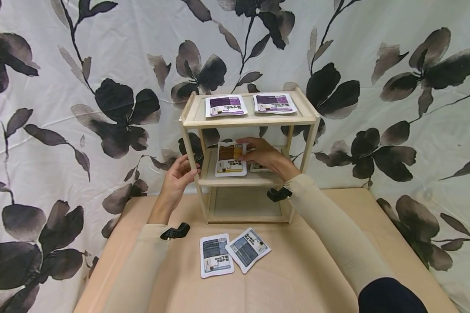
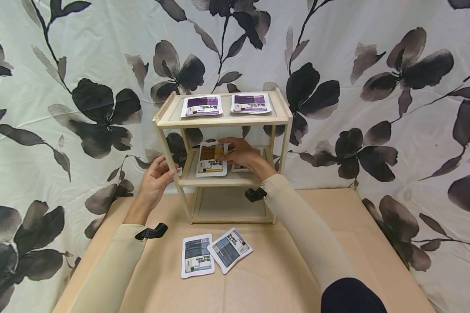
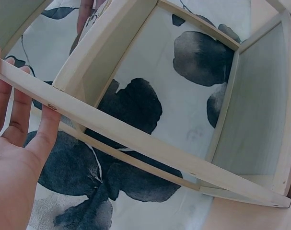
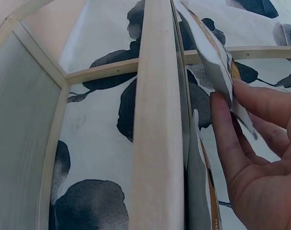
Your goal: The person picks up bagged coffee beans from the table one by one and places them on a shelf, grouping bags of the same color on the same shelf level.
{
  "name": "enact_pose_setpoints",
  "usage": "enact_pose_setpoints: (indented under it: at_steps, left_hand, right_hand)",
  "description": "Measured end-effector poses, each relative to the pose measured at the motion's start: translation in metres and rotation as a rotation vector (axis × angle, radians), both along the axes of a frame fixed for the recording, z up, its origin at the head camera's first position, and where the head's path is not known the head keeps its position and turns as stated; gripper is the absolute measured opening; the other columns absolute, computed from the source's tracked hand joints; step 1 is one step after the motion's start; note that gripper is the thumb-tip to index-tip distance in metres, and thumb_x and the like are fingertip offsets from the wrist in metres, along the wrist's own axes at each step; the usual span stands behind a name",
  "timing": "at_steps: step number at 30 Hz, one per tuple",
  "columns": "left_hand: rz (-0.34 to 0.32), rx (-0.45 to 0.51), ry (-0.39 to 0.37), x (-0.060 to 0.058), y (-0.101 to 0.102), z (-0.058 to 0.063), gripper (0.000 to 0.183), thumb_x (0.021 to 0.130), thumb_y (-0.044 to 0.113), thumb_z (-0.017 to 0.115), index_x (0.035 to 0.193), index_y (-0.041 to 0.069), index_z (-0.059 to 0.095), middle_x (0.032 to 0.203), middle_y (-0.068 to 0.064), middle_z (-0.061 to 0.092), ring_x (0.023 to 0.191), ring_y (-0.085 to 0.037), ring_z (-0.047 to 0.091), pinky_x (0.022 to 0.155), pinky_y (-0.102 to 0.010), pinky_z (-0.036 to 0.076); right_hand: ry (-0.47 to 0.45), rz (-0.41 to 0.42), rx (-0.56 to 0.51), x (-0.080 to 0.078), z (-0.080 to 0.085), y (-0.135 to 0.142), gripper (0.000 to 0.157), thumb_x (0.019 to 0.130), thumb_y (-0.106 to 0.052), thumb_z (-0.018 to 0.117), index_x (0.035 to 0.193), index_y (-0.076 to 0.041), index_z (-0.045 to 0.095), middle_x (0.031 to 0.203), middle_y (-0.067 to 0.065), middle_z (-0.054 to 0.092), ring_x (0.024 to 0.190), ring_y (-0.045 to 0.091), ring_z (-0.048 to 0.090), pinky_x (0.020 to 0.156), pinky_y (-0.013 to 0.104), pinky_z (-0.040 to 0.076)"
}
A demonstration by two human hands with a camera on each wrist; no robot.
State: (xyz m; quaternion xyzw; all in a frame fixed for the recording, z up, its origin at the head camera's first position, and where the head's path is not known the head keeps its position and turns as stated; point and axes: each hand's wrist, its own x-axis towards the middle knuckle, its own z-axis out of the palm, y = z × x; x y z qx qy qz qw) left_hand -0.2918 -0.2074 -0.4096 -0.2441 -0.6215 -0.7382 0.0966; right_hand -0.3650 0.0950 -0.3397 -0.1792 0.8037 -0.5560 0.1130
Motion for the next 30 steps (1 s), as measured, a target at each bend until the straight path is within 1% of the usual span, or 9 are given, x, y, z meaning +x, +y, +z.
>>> enact_pose_setpoints:
  at_steps: [6,9,13,16,19,22,23,26,30]
  left_hand:
    - [0.001,0.001,0.002,0.001,0.001,-0.001,0.052,0.098,-0.004,0.061,0.147,0.001,0.045,0.113,-0.004,0.063,0.103,-0.017,0.066,0.088,-0.031,0.058]
    - [0.003,0.004,0.001,0.001,0.001,-0.001,0.05,0.098,-0.004,0.061,0.146,0.006,0.049,0.114,-0.005,0.063,0.103,-0.019,0.066,0.087,-0.031,0.058]
    - [0.009,-0.001,0.001,0.0,0.0,-0.001,0.051,0.098,-0.003,0.061,0.147,0.003,0.046,0.115,-0.007,0.062,0.105,-0.022,0.066,0.087,-0.031,0.058]
    - [0.005,0.002,0.005,0.0,0.0,0.0,0.053,0.098,-0.004,0.061,0.147,0.0,0.044,0.115,-0.008,0.062,0.105,-0.024,0.066,0.088,-0.032,0.058]
    - [-0.006,0.007,0.008,0.001,0.0,0.001,0.05,0.098,-0.004,0.062,0.145,0.008,0.051,0.115,-0.007,0.062,0.106,-0.023,0.065,0.09,-0.034,0.059]
    - [-0.013,0.01,0.009,0.001,0.0,0.001,0.049,0.098,-0.004,0.061,0.142,0.018,0.057,0.114,-0.005,0.063,0.106,-0.022,0.066,0.091,-0.035,0.058]
    - [-0.013,0.009,0.009,0.001,0.0,0.001,0.049,0.098,-0.004,0.061,0.141,0.018,0.057,0.114,-0.006,0.063,0.106,-0.022,0.066,0.091,-0.035,0.058]
    - [-0.006,0.006,0.007,0.001,0.0,0.0,0.05,0.098,-0.005,0.061,0.145,0.007,0.051,0.115,-0.01,0.062,0.105,-0.021,0.066,0.09,-0.034,0.058]
    - [0.003,0.001,0.005,0.001,0.001,0.0,0.055,0.098,-0.005,0.06,0.149,-0.005,0.038,0.117,-0.016,0.06,0.104,-0.019,0.066,0.088,-0.032,0.058]
  right_hand:
    - [0.039,-0.007,0.051,0.003,0.002,0.004,0.069,0.092,-0.005,0.073,0.154,-0.009,0.043,0.152,0.019,0.043,0.136,0.035,0.05,0.108,0.044,0.048]
    - [0.072,-0.011,0.07,0.008,0.006,0.005,0.066,0.092,-0.004,0.073,0.152,-0.007,0.045,0.152,0.02,0.046,0.14,0.035,0.046,0.11,0.047,0.046]
    - [0.121,-0.017,0.073,0.018,0.012,0.006,0.057,0.092,-0.004,0.072,0.145,-0.006,0.053,0.145,0.02,0.052,0.134,0.034,0.051,0.107,0.047,0.048]
    - [0.143,0.011,0.054,0.026,0.016,0.006,0.049,0.094,-0.003,0.068,0.141,-0.003,0.056,0.139,0.022,0.055,0.124,0.033,0.059,0.104,0.047,0.05]
    - [0.182,0.045,0.07,0.036,0.019,0.008,0.044,0.096,-0.005,0.066,0.138,-0.002,0.058,0.131,0.021,0.06,0.115,0.031,0.064,0.099,0.047,0.052]
    - [0.225,0.063,0.099,0.046,0.02,0.011,0.041,0.095,-0.008,0.069,0.135,-0.004,0.061,0.123,0.016,0.066,0.112,0.028,0.065,0.095,0.043,0.054]
    - [0.235,0.069,0.104,0.049,0.02,0.012,0.04,0.094,-0.009,0.07,0.134,-0.004,0.063,0.122,0.015,0.067,0.111,0.027,0.065,0.093,0.041,0.054]
    - [0.241,0.094,0.097,0.057,0.017,0.014,0.041,0.093,-0.011,0.073,0.132,-0.002,0.063,0.122,0.015,0.068,0.111,0.026,0.065,0.092,0.036,0.054]
    - [0.233,0.154,0.073,0.067,0.011,0.017,0.042,0.093,-0.01,0.074,0.131,0.002,0.062,0.122,0.021,0.068,0.105,0.026,0.066,0.085,0.029,0.055]
